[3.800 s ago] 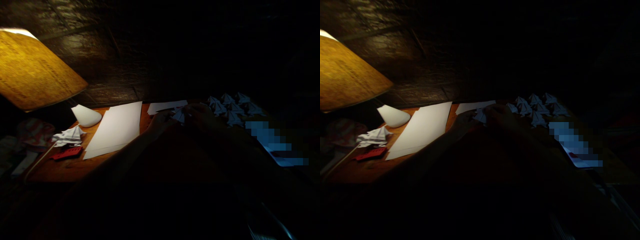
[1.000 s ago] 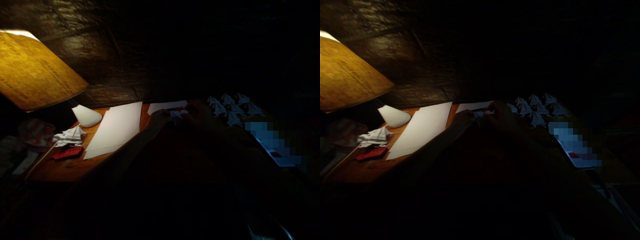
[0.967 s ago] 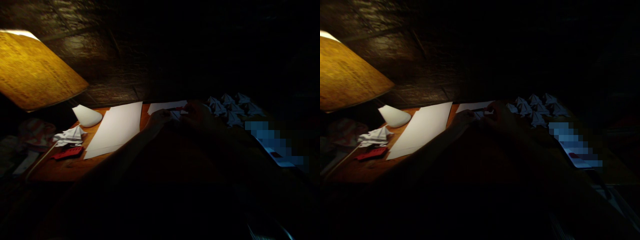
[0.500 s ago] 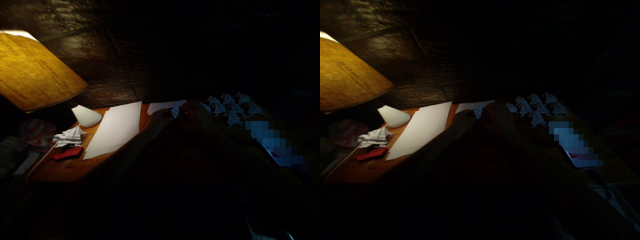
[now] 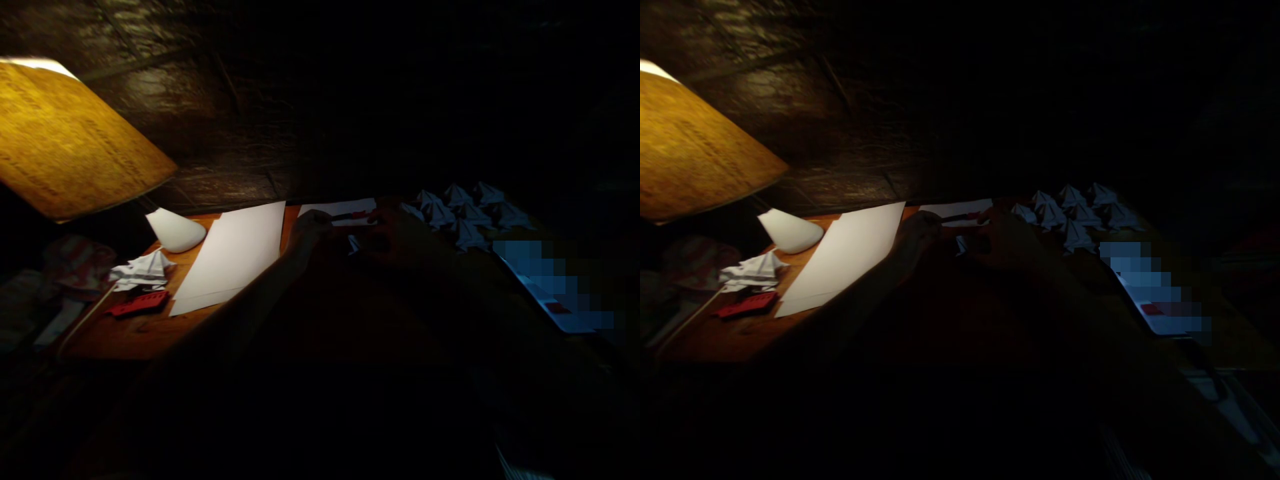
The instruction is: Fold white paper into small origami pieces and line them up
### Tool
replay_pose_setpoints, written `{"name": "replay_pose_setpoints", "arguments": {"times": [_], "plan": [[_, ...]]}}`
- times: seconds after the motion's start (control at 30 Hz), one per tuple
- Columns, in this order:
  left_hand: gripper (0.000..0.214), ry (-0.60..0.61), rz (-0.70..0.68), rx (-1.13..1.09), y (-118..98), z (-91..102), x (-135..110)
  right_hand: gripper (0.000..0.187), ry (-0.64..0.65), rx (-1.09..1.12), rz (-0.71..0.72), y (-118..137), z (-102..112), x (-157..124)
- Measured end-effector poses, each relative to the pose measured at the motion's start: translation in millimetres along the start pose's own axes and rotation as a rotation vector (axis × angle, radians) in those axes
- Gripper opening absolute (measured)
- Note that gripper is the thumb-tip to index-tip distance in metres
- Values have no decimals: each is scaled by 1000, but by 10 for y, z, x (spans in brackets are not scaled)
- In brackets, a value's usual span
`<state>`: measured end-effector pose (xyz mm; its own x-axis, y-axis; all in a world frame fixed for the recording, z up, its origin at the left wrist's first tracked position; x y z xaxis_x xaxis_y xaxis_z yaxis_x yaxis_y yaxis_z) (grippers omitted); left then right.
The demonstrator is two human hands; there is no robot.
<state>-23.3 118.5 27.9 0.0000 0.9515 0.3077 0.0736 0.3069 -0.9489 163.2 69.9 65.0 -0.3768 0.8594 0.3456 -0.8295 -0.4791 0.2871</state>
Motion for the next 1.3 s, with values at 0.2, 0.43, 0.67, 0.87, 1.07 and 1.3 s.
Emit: {"name": "replay_pose_setpoints", "arguments": {"times": [0.2, 0.43, 0.67, 0.87, 1.07, 1.3], "plan": [[15, -8, -12, 28, 3, 47, 32, 41, -48, 79, -195, -261, 44, 76], [12, 93, -149, 179, -35, 6, 83, 30, -19, 39, -416, -563, 46, 68], [35, 594, -617, 425, -399, -582, -304, 15, 148, 143, -326, -556, -136, 71], [42, 832, -592, 544, -275, -798, -500, 17, 215, 157, -326, -595, -262, 65], [40, 776, -513, 422, -299, -778, -443, 18, 193, 111, -293, -554, -275, 58], [30, 696, -526, 484, -333, -704, -363, 19, 200, 94, -241, -401, -227, 42]]}}
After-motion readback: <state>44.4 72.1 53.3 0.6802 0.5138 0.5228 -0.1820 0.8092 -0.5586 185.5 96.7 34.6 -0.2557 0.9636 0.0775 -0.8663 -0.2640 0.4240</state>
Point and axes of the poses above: each hand's wrist, its own x-axis towards the middle knuckle, its own z-axis out of the back of the hand, y = z × x, the point moved 10 cm from there along x, towards the middle knuckle, and after that the axes turned 10 degrees about -z, right-handed, at the moved point
